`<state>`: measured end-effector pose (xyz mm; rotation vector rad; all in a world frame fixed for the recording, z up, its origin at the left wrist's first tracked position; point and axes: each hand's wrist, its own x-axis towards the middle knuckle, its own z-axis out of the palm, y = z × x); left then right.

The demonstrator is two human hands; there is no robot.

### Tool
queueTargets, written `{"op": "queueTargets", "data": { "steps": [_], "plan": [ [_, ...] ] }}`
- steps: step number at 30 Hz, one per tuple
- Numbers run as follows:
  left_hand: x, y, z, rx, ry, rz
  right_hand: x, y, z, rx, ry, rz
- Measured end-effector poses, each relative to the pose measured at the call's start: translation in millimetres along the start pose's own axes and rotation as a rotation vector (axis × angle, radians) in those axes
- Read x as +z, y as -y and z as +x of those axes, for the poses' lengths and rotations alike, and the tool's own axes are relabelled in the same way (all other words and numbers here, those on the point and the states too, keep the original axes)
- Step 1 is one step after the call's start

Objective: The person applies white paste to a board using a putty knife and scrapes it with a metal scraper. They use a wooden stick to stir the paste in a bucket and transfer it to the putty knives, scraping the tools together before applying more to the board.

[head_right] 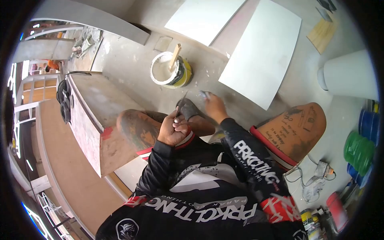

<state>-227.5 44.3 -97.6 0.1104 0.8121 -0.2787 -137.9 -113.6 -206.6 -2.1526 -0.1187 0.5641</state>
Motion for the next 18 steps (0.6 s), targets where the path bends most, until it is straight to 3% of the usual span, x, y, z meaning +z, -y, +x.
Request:
{"op": "queueTargets", "data": {
  "steps": [2,3,5,10,13,16,18],
  "plan": [
    [23.7,0.8,-11.1,0.338,-0.310,0.418,-13.9,-4.3,9.0,0.024,-0.061,0.058],
    [37.1,3.3,-16.3,0.498,-0.277,0.516,-20.1,1.6,7.0,0.053,-0.115,0.106],
    [38.4,-8.2,-8.8,0.780,-0.191,0.734,-54.8,44.8,-7.2,-0.154,-0.153,0.172],
    [52.4,-36.7,-5.4,0.748,-0.213,1.042,-84.0,102.9,-54.1,-0.471,-0.195,0.408],
    [53.1,-29.5,6.1,0.863,-0.073,1.240,-80.9,114.1,-64.8,-0.377,-0.069,0.466],
    [47.7,-9.7,16.1,0.666,-0.017,1.121,-49.9,105.5,-54.0,-0.615,-0.248,0.487],
    [41.3,-8.8,26.3,0.679,0.029,1.229,-43.4,93.6,-51.7,-0.520,-0.203,0.496]
  ]
}}
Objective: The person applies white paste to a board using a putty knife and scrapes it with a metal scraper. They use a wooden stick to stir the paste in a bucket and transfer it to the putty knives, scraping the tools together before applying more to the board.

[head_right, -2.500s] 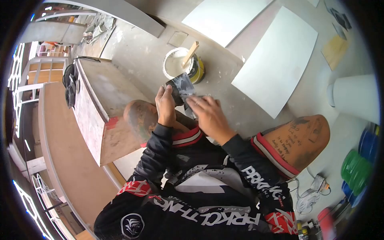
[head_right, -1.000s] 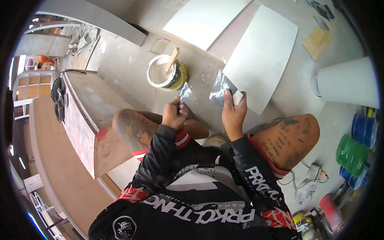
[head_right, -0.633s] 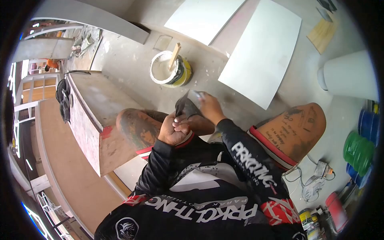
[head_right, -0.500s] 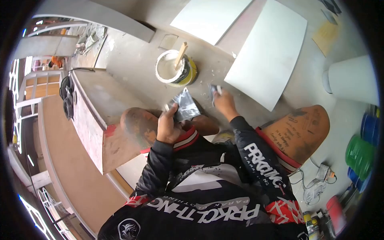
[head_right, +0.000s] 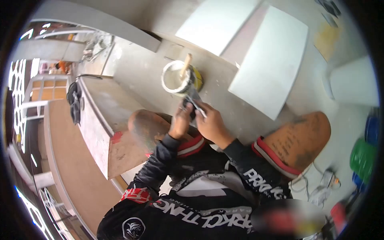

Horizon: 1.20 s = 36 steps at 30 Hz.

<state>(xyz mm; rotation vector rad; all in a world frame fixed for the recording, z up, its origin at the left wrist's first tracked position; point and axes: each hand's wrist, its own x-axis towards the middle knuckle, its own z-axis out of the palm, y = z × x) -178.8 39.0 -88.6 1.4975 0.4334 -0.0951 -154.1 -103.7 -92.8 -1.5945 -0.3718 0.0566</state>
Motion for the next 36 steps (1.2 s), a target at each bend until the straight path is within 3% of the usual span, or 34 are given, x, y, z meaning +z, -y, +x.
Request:
{"op": "queueTargets", "data": {
  "steps": [2,3,4,5,6,8,10,11,14,16,18,20,21,26,28,31,33,34,36],
  "plan": [
    [-6.6,14.1,5.2,-0.065,0.019,0.074,-3.9,1.1,1.0,0.152,0.051,0.043],
    [-17.4,31.2,11.3,0.309,0.032,0.478,-5.4,3.5,2.9,0.068,0.032,0.005],
    [-26.8,42.4,17.2,0.656,0.036,0.905,-8.9,-2.4,2.8,0.167,0.104,0.087],
    [-17.6,14.6,11.6,0.250,0.080,0.311,-15.8,5.5,4.9,0.270,0.158,0.043],
    [-4.9,-12.7,5.5,-0.125,0.140,-0.306,-20.7,-0.9,5.4,0.234,0.167,-0.014],
    [-2.2,-16.2,12.6,-0.042,0.208,-0.342,-28.7,13.0,9.6,0.323,0.182,0.049],
    [13.6,-43.8,3.8,-0.112,0.178,-0.493,-28.1,42.0,13.3,0.229,0.091,0.015],
    [19.0,-42.5,4.1,-0.033,0.179,-0.393,-27.3,38.6,10.0,0.227,0.090,0.014],
    [19.0,0.8,20.3,-0.113,0.136,-0.168,-19.6,17.1,0.8,0.282,0.045,0.004],
    [19.3,-6.2,18.3,-0.112,0.149,-0.093,-8.0,12.5,-2.0,0.346,-0.011,0.009],
    [22.8,-8.1,16.4,-0.108,0.180,-0.020,-2.3,12.2,-0.1,0.399,-0.084,-0.227],
    [21.4,1.3,20.6,-0.064,0.225,0.085,1.3,2.4,0.2,0.306,-0.120,-0.205],
    [23.9,4.8,19.9,-0.148,0.189,0.191,2.1,-11.0,-0.5,0.285,-0.088,-0.174],
    [19.2,29.7,26.0,-0.100,0.167,0.222,8.5,-30.7,3.7,0.181,-0.090,-0.097],
    [22.6,23.3,22.2,-0.052,0.173,0.232,2.9,-50.4,7.7,0.245,-0.055,-0.088],
    [22.2,5.1,13.0,-0.150,0.140,0.348,0.0,-51.4,11.5,0.329,-0.040,-0.017],
    [14.7,8.6,20.4,-0.047,0.127,0.556,-4.5,-34.7,17.2,0.342,-0.055,0.038],
    [8.6,16.6,24.7,-0.047,0.124,0.554,-7.3,-17.4,14.1,0.390,-0.034,0.019],
    [-0.4,29.3,34.3,-0.084,0.084,-0.022,-8.5,6.1,8.6,0.483,0.010,-0.025]
  ]
}}
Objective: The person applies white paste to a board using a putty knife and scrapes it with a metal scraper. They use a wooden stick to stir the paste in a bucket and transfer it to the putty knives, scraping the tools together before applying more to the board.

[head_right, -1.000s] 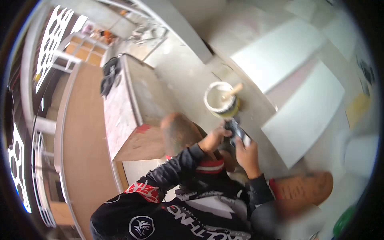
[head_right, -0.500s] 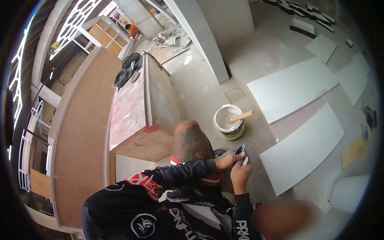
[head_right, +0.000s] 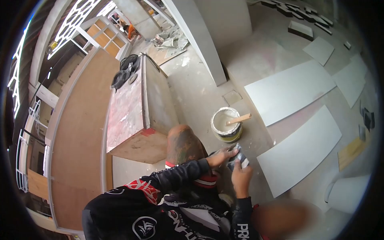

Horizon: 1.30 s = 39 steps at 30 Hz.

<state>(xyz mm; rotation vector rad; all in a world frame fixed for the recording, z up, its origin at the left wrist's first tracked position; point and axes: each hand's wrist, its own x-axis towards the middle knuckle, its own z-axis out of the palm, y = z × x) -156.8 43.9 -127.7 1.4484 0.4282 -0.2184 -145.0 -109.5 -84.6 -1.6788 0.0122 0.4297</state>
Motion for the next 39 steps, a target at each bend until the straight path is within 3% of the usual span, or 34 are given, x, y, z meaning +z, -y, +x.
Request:
{"op": "queueTargets", "data": {
  "steps": [1,2,5,7,10,12,14,15,18,20,22,23,24,26,28,30,31,32,33,34,35,36,37,39],
  "plan": [
    [4.6,-32.2,-16.6,-0.122,0.186,-0.055,8.1,-7.7,-2.2,-0.015,-0.012,0.099],
    [5.7,-27.6,-17.6,-0.130,0.190,-0.058,8.3,-12.8,-3.9,-0.007,-0.016,0.097],
    [8.3,-12.6,-14.1,-0.021,0.137,0.018,12.4,-18.9,3.7,-0.195,-0.050,-0.149],
    [15.3,-3.4,-16.0,-0.037,-0.011,0.409,17.2,-43.4,15.9,-0.209,-0.053,-0.106],
    [11.1,-23.1,-22.6,-0.098,0.053,0.334,17.9,-46.5,29.2,-0.166,-0.069,-0.050],
    [5.1,-15.8,-13.2,-0.026,0.024,0.339,13.6,-31.1,25.3,-0.110,-0.026,-0.015],
    [1.6,-27.4,-12.2,-0.056,-0.101,0.138,17.0,-5.6,-0.7,-0.085,-0.078,-0.159],
    [-2.2,-16.1,-7.9,-0.019,0.000,0.034,27.6,-30.7,0.3,-0.214,-0.153,-0.064],
    [1.3,-0.4,-6.1,0.003,0.001,0.035,22.9,-26.8,1.7,-0.086,-0.049,0.093],
    [4.0,3.9,-10.3,-0.029,0.001,0.119,21.2,-29.7,7.7,-0.190,-0.078,-0.069],
    [17.7,9.7,-10.1,0.291,-0.169,0.759,22.0,-50.5,25.2,-0.273,-0.070,-0.047],
    [17.7,-2.1,-16.3,0.123,-0.109,0.461,22.9,-59.9,32.1,-0.219,-0.062,0.022],
    [15.7,-16.8,-18.3,0.126,-0.093,0.464,19.3,-58.5,34.7,-0.217,-0.078,0.023],
    [11.2,-30.9,-20.4,0.036,-0.012,0.166,16.6,-44.7,35.7,-0.097,-0.066,0.089],
    [1.4,-16.6,-7.6,-0.040,-0.198,0.204,8.6,-32.5,33.7,-0.053,-0.045,-0.028],
    [-12.3,-2.8,-0.8,0.038,-0.049,0.344,2.4,-40.2,37.5,-0.084,0.050,0.103],
    [-6.6,-5.0,-7.1,0.182,-0.053,0.365,3.9,-41.6,40.6,-0.097,0.111,0.388],
    [0.6,-5.1,-14.2,0.320,-0.036,0.376,0.5,-44.8,46.3,-0.096,0.242,0.476],
    [10.6,-28.9,-28.4,0.300,-0.001,0.651,3.0,-79.5,55.3,0.078,0.337,0.625],
    [13.8,-21.6,-25.5,0.294,-0.048,0.664,0.8,-69.1,50.0,0.106,0.365,0.634],
    [9.0,-9.6,-15.1,0.356,-0.045,0.716,-10.3,-68.9,47.2,0.006,0.430,0.378],
    [-6.1,15.8,-0.2,0.528,-0.033,0.988,-1.3,-92.2,53.4,0.217,0.430,0.701],
    [9.4,-22.5,-10.7,0.153,-0.067,0.464,7.4,-95.5,56.8,0.238,0.468,0.933],
    [19.7,-39.6,-16.3,0.197,-0.082,0.420,-3.1,-62.0,44.2,0.242,0.437,0.864]
  ]
}}
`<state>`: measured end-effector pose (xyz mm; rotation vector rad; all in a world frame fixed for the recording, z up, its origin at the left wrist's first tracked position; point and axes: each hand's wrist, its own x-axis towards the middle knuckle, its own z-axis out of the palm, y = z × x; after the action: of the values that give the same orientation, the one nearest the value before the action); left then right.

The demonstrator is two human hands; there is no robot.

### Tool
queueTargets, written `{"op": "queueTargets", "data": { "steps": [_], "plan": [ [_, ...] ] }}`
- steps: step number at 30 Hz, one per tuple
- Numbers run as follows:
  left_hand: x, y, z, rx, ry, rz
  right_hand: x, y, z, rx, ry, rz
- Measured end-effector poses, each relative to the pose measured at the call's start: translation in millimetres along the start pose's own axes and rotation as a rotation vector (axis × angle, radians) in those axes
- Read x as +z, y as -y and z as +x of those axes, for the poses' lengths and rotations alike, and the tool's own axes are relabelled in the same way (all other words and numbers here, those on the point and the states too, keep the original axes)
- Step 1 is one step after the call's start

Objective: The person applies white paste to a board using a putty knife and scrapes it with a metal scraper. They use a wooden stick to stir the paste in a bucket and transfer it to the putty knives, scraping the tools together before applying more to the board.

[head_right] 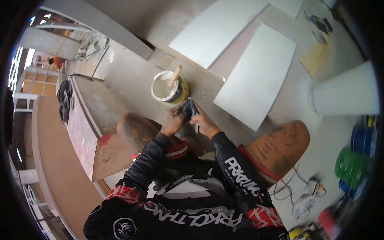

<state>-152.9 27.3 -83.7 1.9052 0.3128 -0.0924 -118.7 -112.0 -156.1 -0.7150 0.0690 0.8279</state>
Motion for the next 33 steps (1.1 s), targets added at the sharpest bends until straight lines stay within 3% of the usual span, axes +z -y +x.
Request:
{"op": "queueTargets", "data": {
  "steps": [2,5,7,9,16,22,25,29,30,33],
  "plan": [
    [6.7,-10.8,-7.8,-0.023,0.018,-0.055,-6.6,10.2,1.4,0.016,-0.008,-0.063],
    [12.4,-8.8,-22.2,0.099,0.068,0.114,-11.8,15.7,12.2,-0.091,0.096,-0.028],
    [33.1,16.3,-25.7,0.170,-0.012,0.226,2.2,11.2,12.4,-0.271,0.033,-0.141],
    [41.9,18.4,-21.1,0.275,-0.053,0.293,1.4,13.2,14.5,-0.237,0.041,-0.080],
    [50.5,22.6,-17.7,0.156,-0.153,0.425,-2.5,2.6,11.6,-0.155,0.010,-0.088],
    [41.9,42.2,1.2,0.012,-0.227,0.224,7.1,-3.2,0.1,-0.139,-0.109,-0.158],
    [34.5,19.3,3.6,-0.079,-0.125,0.226,1.5,-0.3,3.4,-0.188,-0.120,-0.219],
    [19.6,3.6,-9.6,-0.076,0.006,0.019,-13.7,14.1,9.6,-0.164,0.020,-0.213],
    [22.4,-22.8,-22.7,-0.001,0.004,0.139,-14.8,15.4,12.1,-0.200,0.012,-0.252],
    [25.5,24.4,-11.3,0.153,-0.104,0.382,8.4,1.3,3.8,-0.192,-0.031,-0.361]
  ]
}}
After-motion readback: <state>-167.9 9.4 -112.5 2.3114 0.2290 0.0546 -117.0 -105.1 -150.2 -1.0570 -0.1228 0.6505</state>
